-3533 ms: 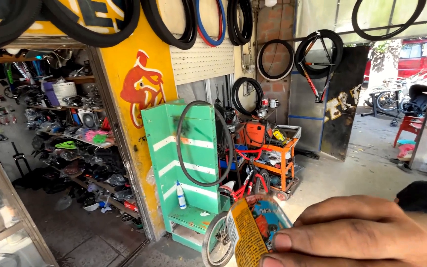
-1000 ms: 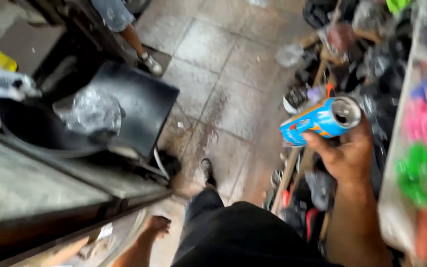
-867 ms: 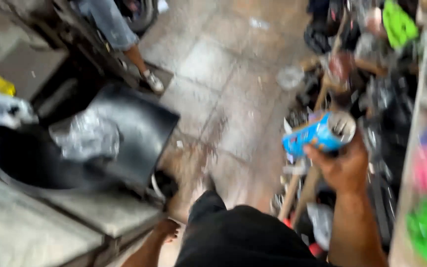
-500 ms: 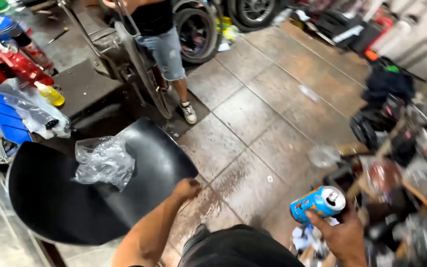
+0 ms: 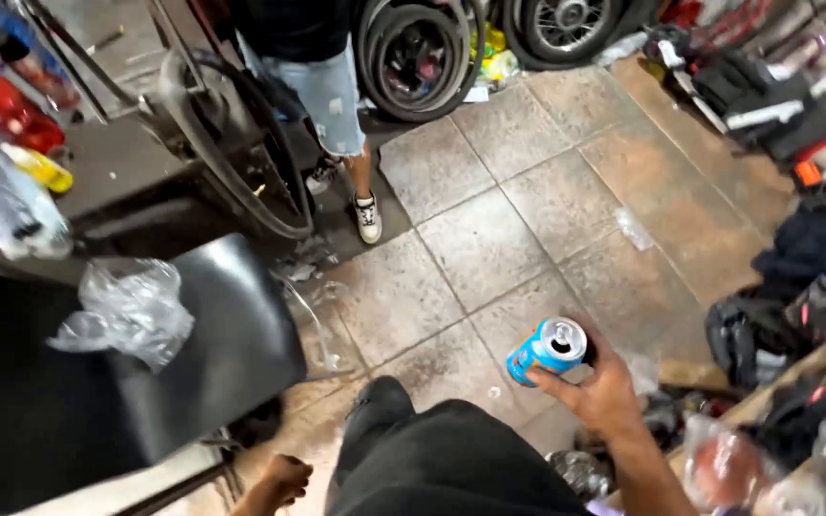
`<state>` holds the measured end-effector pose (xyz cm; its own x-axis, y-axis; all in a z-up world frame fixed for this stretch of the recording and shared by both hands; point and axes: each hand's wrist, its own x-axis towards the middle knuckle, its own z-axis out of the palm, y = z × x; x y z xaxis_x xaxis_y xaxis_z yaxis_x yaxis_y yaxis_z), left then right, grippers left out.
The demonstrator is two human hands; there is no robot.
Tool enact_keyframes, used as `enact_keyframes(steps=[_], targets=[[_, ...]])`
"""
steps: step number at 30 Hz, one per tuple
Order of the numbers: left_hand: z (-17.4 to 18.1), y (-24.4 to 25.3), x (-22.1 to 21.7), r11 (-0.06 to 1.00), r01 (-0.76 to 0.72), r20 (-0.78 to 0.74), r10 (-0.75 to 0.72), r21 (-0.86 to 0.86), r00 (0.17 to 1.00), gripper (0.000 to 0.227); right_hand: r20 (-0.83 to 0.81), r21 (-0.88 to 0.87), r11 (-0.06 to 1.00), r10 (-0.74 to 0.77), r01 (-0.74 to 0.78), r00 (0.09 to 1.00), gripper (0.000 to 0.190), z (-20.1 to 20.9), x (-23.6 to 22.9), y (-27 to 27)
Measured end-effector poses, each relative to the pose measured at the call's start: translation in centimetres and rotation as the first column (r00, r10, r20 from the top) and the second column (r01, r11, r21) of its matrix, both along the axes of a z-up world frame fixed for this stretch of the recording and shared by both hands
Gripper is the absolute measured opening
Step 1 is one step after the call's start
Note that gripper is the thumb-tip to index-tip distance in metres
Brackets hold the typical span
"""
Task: Repairing a bicycle inner tube by sanding the puncture area and applying a patch
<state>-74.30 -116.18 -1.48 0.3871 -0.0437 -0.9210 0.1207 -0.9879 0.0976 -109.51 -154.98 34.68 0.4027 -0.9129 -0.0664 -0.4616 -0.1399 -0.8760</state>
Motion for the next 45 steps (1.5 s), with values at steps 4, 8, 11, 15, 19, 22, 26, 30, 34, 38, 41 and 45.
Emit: enact_keyframes(steps=[4,8,11,15,19,22,26,30,34,38,41,45], targets=[[0.8,-7.5,0.0,0.981,-0.196,-0.114,0.195,-0.002,0.974,0.02,0.012,0.043,0.998,0.041,-0.041,0.999,0.095,-1.1,2.8,-6.6],[-5.8,-15.4,5.8,0.982,0.091,-0.032,-0.097,-0.167,0.995,0.019,-0.088,0.027,0.997,0.08,-0.078,0.993,0.096,-1.1,7.3,-10.9],[-7.1,-22.1,9.1,0.927,0.192,0.132,-0.157,-0.321,0.979,0.031,-0.069,-0.089,0.971,0.216,-0.222,0.974,0.1,-1.3,10.0,-14.6],[5.9,-29.1,7.8,0.694,-0.31,0.011,0.417,-0.65,0.909,0.042,0.035,-0.079,0.924,0.379,-0.375,0.925,0.106,-1.9,13.5,-19.8],[5.5,-30.6,5.7,0.784,-0.226,0.19,0.398,-0.578,0.897,0.03,-0.09,0.053,0.851,0.526,-0.523,0.846,0.092,0.1,17.1,-24.8],[10.8,-31.8,1.1,0.939,-0.132,0.391,0.256,-0.318,0.884,0.033,-0.053,0.101,0.749,0.662,-0.655,0.748,0.093,0.2,19.2,-28.6],[18.0,-37.3,-4.7,0.876,-0.22,0.228,0.341,-0.43,0.912,0.04,-0.042,0.124,0.546,0.837,-0.828,0.546,0.09,-0.1,21.0,-32.1],[24.0,-42.8,-6.9,0.714,-0.238,0.179,0.455,-0.658,0.872,0.061,0.076,-0.008,0.282,0.957,-0.959,0.281,0.092,-1.8,23.2,-33.1],[31.8,-45.3,-6.5,0.603,-0.018,0.236,0.339,-0.797,0.911,0.078,0.09,-0.171,0.12,0.99,-0.978,0.106,0.095,-1.4,25.4,-32.0],[36.2,-45.2,-5.5,0.528,0.132,0.361,0.358,-0.839,0.861,0.089,0.181,-0.144,0.093,0.981,-0.985,0.066,0.094,-0.3,26.7,-30.2],[37.0,-44.5,-3.7,0.435,0.202,0.389,0.399,-0.877,0.83,0.083,0.211,-0.119,0.135,0.972,-0.984,0.108,0.097,-0.4,28.1,-28.9],[35.8,-43.1,0.3,0.316,0.27,0.377,0.351,-0.909,0.857,0.082,0.275,0.08,0.289,0.913,-0.954,0.3,0.101,-0.3,30.1,-26.3]])
